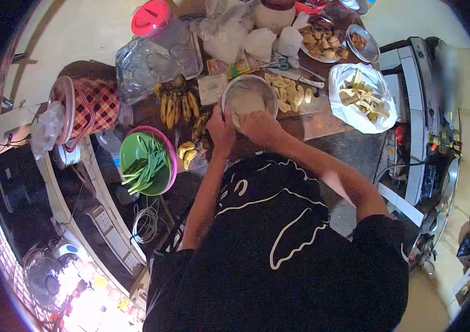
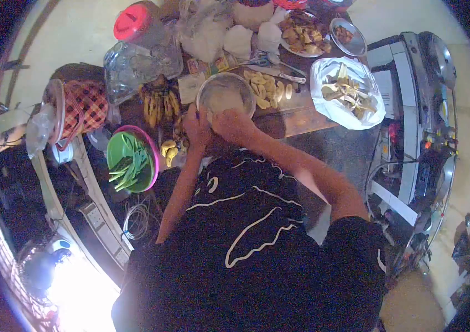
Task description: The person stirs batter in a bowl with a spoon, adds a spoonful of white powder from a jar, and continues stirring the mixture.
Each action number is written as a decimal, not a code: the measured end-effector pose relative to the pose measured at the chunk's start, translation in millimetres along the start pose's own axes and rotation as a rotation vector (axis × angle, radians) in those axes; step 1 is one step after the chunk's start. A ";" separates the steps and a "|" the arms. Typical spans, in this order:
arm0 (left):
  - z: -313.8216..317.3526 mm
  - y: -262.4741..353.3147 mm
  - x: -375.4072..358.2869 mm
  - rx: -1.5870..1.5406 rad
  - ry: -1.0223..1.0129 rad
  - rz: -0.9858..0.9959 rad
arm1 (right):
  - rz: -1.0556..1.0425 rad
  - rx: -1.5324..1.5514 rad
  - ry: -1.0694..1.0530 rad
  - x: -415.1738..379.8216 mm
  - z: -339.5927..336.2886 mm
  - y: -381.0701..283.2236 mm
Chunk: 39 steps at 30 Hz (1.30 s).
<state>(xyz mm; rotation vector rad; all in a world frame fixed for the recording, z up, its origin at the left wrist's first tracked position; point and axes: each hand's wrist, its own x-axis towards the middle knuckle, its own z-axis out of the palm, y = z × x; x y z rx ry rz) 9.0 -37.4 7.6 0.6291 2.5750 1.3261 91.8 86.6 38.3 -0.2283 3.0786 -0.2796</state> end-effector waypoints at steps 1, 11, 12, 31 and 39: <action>0.3 -0.9 0.3 -0.019 0.020 0.005 | -0.060 -0.010 0.005 -6.7 -5.3 -1.4; -1.2 1.8 -4.9 0.049 0.072 0.028 | -0.089 0.088 -0.090 -47.0 7.2 76.0; -2.0 6.1 -4.9 0.050 0.081 0.060 | -0.037 0.103 -0.092 -45.6 6.2 77.5; 5.5 14.0 -6.5 0.140 0.041 0.082 | 0.115 0.190 -0.330 -44.1 -12.5 50.4; 3.6 17.8 -5.7 0.113 0.005 0.055 | 0.143 0.241 -0.196 -27.2 -29.7 75.2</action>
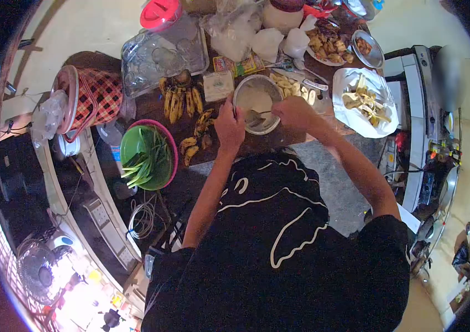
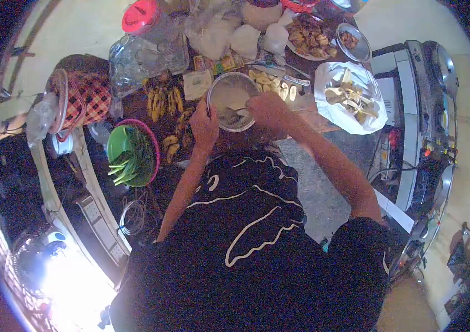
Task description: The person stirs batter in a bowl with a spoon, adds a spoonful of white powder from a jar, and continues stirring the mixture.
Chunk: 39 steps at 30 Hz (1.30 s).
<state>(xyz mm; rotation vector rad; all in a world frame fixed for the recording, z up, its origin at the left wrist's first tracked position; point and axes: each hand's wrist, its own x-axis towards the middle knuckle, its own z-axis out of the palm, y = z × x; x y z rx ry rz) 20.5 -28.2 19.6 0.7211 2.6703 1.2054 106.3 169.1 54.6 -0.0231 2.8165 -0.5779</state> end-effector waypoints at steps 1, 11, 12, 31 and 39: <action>-0.8 0.9 1.0 -0.014 -0.005 0.001 | -0.046 0.093 0.057 -1.1 7.0 1.5; 5.5 -0.8 -1.5 0.022 0.120 0.122 | -0.026 -0.117 -0.126 -10.9 38.3 8.3; 4.6 -1.6 -2.7 0.008 0.081 0.078 | -0.020 -0.128 -0.147 -10.0 22.8 7.6; 0.3 5.3 0.4 0.076 -0.009 0.047 | -0.013 -0.359 -0.081 14.1 -18.3 -5.8; 2.6 7.5 4.0 0.003 0.083 0.098 | 0.061 -0.179 0.056 11.5 14.2 1.7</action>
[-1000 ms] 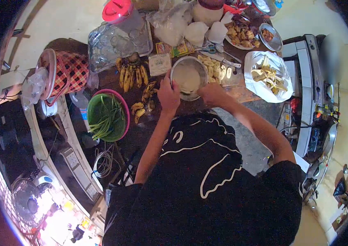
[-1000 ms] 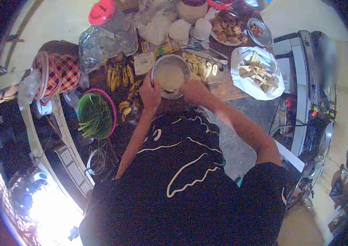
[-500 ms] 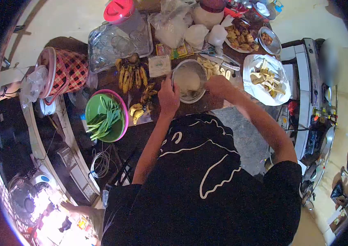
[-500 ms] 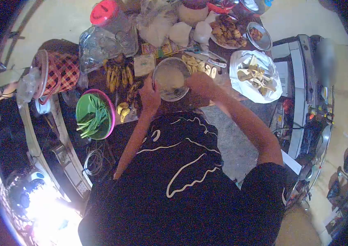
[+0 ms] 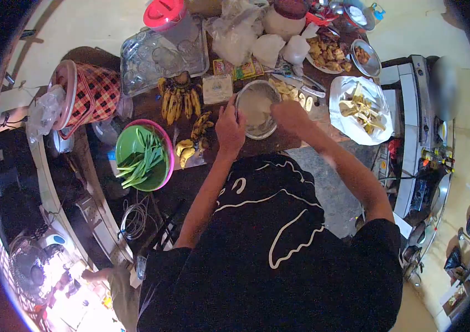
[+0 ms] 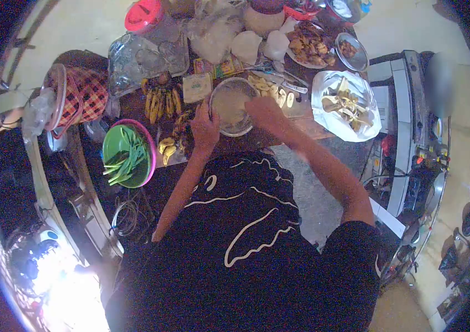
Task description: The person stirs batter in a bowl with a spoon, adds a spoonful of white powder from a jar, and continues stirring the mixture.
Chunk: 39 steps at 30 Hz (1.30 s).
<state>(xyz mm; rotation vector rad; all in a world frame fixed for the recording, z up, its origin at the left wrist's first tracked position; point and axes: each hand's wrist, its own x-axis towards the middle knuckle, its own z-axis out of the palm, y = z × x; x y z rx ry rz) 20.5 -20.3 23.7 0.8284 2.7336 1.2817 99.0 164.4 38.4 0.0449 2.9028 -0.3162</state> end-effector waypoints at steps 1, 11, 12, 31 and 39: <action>1.2 -1.6 0.4 0.010 0.025 0.027 | -0.003 0.029 0.038 -0.9 -9.7 -6.2; -1.8 4.1 6.3 -0.054 -0.051 -0.086 | 0.030 -0.038 -0.102 -9.8 26.8 -4.6; -0.8 4.0 5.3 -0.081 -0.019 -0.061 | 0.026 0.063 -0.057 -6.6 37.2 -4.0; 4.3 2.0 0.2 -0.024 -0.101 -0.128 | 0.172 0.357 0.089 -0.9 13.7 -17.1; 8.7 2.7 3.3 -0.052 -0.056 -0.123 | 0.216 0.347 0.037 -2.7 17.0 -8.2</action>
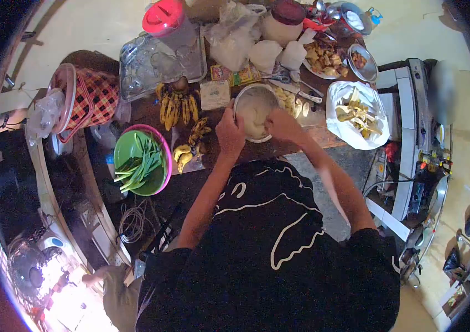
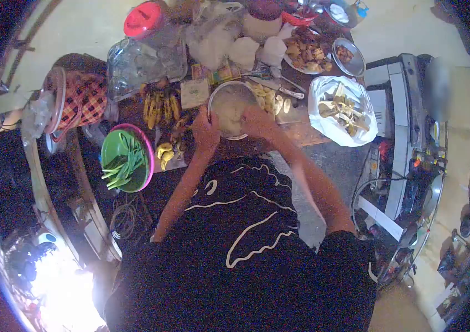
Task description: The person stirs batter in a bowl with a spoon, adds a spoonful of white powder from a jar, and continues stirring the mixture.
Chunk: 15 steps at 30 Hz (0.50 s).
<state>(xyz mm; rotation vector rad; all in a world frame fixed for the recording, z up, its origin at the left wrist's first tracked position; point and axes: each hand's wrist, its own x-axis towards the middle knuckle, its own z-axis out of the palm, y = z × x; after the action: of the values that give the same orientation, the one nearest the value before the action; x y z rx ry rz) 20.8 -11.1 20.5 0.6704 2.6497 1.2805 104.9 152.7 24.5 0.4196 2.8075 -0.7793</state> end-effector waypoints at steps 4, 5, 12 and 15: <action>-1.9 1.6 1.5 -0.020 -0.008 -0.020 | 0.033 -0.145 0.081 -0.2 -3.1 -0.3; -1.4 0.5 2.2 -0.005 -0.020 -0.052 | 0.034 -0.211 0.118 -3.8 -5.4 -3.4; -2.8 0.5 0.5 0.045 -0.054 -0.089 | 0.126 -0.167 0.044 3.1 0.9 7.0; -2.5 -0.7 -0.8 0.016 -0.008 -0.040 | 0.121 -0.044 0.009 -1.7 5.2 0.4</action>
<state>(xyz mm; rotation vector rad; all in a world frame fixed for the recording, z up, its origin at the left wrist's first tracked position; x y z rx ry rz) 20.6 -13.7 21.4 0.6201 2.6559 1.2443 107.1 150.0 20.4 0.5802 2.7714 -0.6911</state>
